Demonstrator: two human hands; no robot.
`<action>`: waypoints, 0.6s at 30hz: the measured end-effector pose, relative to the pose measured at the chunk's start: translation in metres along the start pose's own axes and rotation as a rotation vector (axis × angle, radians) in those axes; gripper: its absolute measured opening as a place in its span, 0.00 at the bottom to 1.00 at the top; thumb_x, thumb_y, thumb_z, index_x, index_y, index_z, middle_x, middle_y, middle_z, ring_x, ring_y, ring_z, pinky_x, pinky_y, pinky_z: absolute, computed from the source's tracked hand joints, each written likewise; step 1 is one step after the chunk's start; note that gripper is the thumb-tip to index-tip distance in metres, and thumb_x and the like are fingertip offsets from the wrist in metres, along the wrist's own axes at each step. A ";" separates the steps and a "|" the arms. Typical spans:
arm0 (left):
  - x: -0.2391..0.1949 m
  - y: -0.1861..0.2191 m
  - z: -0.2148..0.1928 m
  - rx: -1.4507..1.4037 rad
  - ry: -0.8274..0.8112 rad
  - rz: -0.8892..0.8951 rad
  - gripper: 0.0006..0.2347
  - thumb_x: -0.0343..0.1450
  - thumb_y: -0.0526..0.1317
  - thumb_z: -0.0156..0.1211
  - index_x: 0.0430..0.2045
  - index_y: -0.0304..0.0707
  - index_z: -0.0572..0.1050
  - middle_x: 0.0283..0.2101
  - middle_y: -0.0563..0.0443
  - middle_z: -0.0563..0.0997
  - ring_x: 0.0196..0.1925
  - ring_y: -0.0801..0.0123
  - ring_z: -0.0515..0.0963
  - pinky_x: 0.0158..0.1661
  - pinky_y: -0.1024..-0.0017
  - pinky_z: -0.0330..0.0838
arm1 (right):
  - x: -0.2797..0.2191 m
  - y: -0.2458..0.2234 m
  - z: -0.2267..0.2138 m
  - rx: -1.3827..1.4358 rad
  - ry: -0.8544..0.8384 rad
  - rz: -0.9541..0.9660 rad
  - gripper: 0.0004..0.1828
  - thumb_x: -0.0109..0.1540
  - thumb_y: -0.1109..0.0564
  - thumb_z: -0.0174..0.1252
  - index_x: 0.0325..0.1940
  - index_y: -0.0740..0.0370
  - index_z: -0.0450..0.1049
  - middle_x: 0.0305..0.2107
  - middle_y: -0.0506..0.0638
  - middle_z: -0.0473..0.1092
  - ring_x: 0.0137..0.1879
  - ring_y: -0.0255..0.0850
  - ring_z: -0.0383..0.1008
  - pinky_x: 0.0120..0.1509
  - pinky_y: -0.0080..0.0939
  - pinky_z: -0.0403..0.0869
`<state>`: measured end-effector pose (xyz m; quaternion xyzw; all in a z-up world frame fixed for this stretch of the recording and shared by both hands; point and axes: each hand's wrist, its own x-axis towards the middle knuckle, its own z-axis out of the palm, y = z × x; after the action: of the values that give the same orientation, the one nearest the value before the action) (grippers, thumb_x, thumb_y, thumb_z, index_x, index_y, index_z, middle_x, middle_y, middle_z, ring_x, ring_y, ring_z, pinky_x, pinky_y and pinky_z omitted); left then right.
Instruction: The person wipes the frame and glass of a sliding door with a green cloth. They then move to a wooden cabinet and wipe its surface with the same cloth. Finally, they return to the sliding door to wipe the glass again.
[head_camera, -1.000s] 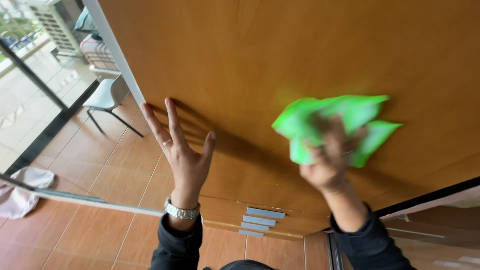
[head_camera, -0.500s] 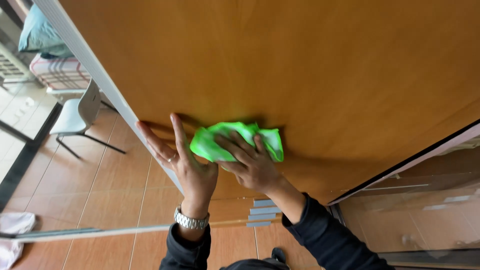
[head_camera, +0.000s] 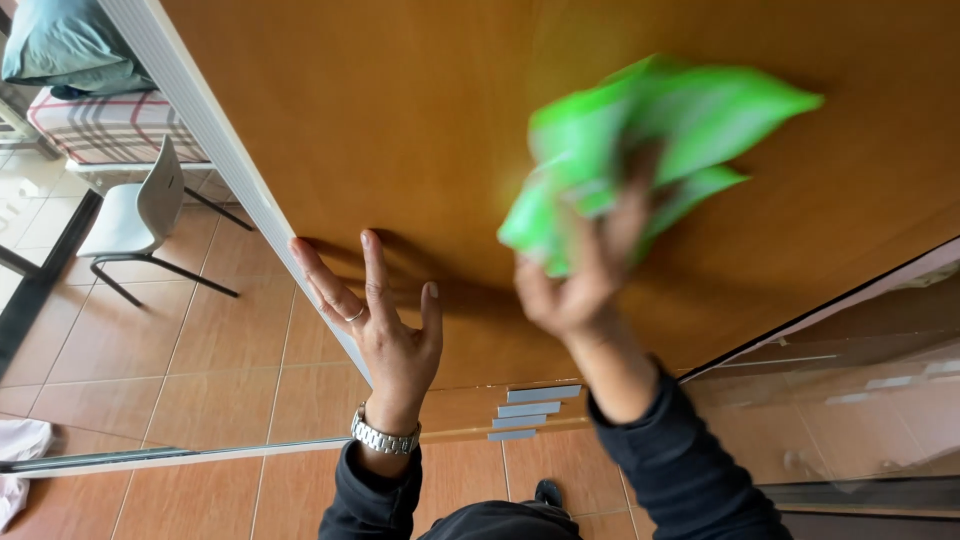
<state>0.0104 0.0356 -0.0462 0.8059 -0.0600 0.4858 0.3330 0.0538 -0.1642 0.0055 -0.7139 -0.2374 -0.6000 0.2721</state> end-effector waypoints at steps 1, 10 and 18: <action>0.000 0.000 0.000 0.009 -0.001 0.008 0.30 0.77 0.38 0.61 0.75 0.44 0.56 0.79 0.28 0.34 0.84 0.33 0.39 0.80 0.37 0.47 | -0.018 -0.008 0.009 0.082 -0.228 -0.127 0.24 0.64 0.48 0.57 0.62 0.59 0.69 0.69 0.86 0.43 0.78 0.84 0.36 0.79 0.84 0.24; -0.003 -0.029 0.006 -0.021 0.072 0.125 0.33 0.68 0.30 0.67 0.73 0.38 0.63 0.77 0.23 0.40 0.78 0.28 0.40 0.70 0.34 0.42 | -0.096 0.095 -0.039 -0.197 -0.163 0.132 0.25 0.72 0.47 0.55 0.66 0.56 0.54 0.71 0.65 0.48 0.81 0.68 0.38 0.83 0.73 0.31; -0.004 -0.022 -0.010 0.034 0.026 0.047 0.24 0.78 0.36 0.55 0.73 0.39 0.62 0.79 0.31 0.43 0.78 0.45 0.62 0.63 0.54 0.58 | 0.012 0.120 -0.051 -0.196 0.375 0.549 0.34 0.80 0.43 0.49 0.85 0.56 0.49 0.80 0.56 0.25 0.88 0.51 0.20 0.94 0.58 0.32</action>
<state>0.0106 0.0574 -0.0569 0.8035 -0.0664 0.5047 0.3086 0.0991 -0.2871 0.0116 -0.6511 0.0765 -0.6453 0.3922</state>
